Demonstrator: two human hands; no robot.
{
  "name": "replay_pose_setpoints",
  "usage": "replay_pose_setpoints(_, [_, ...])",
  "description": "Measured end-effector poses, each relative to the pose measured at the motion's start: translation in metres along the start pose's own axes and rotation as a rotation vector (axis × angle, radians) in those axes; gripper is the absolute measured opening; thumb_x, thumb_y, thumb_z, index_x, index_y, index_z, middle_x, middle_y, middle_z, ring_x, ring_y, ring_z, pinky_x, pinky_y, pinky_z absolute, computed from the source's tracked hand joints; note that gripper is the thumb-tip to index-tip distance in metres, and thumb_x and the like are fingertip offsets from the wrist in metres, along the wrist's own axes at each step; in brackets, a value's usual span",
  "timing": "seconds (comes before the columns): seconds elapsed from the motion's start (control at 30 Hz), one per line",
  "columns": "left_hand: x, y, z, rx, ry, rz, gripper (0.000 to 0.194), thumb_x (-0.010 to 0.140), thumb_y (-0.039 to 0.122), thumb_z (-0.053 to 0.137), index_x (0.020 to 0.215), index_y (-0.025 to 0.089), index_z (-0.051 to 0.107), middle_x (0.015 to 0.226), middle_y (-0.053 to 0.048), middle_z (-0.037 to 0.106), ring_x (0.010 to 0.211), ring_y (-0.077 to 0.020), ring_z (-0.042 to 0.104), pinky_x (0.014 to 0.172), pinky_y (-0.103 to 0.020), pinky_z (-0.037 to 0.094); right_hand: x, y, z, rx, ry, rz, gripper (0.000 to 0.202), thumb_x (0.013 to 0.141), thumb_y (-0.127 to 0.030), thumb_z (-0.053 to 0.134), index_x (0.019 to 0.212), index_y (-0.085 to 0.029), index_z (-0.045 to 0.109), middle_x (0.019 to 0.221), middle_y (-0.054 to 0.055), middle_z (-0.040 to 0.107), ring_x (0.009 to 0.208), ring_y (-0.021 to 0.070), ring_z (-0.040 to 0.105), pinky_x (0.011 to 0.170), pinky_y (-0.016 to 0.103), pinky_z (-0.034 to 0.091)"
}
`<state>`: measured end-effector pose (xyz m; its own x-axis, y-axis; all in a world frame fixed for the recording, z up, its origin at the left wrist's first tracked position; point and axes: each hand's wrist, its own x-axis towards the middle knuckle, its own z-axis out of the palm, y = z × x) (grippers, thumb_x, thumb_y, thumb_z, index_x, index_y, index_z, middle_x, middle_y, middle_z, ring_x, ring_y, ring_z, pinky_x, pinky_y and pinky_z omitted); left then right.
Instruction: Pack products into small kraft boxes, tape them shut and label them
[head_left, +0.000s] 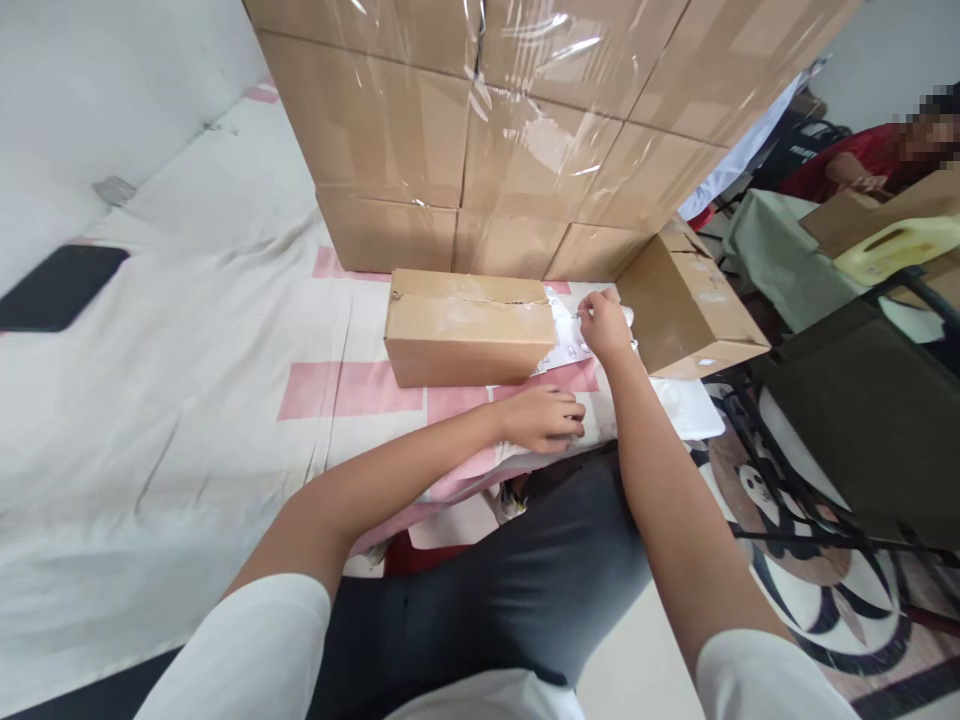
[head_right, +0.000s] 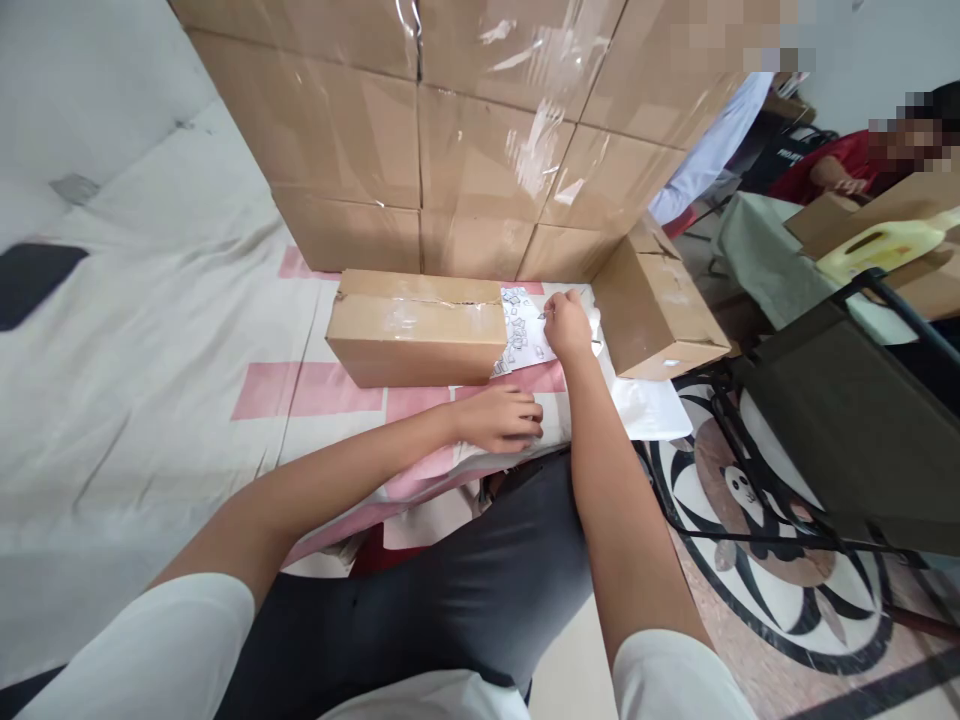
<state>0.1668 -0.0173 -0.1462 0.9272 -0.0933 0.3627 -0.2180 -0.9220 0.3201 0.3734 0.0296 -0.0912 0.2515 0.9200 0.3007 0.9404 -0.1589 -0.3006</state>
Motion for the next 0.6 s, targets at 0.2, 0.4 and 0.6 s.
replay_pose_setpoints(0.2, [0.006, -0.001, 0.008, -0.336, 0.537, -0.348, 0.036, 0.094, 0.031, 0.055, 0.129, 0.022, 0.055, 0.149, -0.016, 0.047, 0.135, -0.029, 0.052, 0.107, -0.043, 0.048, -0.018, -0.008, -0.037, 0.253, -0.318, -0.066, 0.014, 0.078, -0.022, 0.057, 0.083, -0.017, 0.069, 0.094, 0.008, 0.071, 0.074, 0.019, 0.06, 0.076, 0.035, 0.051])
replay_pose_setpoints(0.4, [0.011, -0.002, 0.021, -0.382, 0.588, -0.466, 0.064, 0.089, 0.03, 0.065, 0.147, 0.023, 0.041, 0.169, -0.018, 0.019, 0.15, -0.0347, 0.038, 0.126, -0.052, 0.029, -0.031, -0.016, -0.066, 0.375, -0.465, -0.128, 0.015, 0.076, -0.022, 0.059, 0.082, -0.017, 0.071, 0.082, 0.004, 0.073, 0.07, 0.0159, 0.061, 0.067, 0.028, 0.047])
replay_pose_setpoints(0.6, [0.012, -0.013, 0.028, -0.408, 0.646, -0.435, 0.086, 0.089, 0.032, 0.063, 0.161, 0.027, 0.017, 0.168, -0.016, 0.022, 0.158, -0.0337, 0.022, 0.129, -0.055, 0.023, -0.031, -0.019, -0.064, 0.411, -0.477, -0.156, 0.014, 0.077, -0.026, 0.061, 0.079, -0.018, 0.071, 0.079, 0.003, 0.072, 0.067, 0.0149, 0.058, 0.063, 0.027, 0.045])
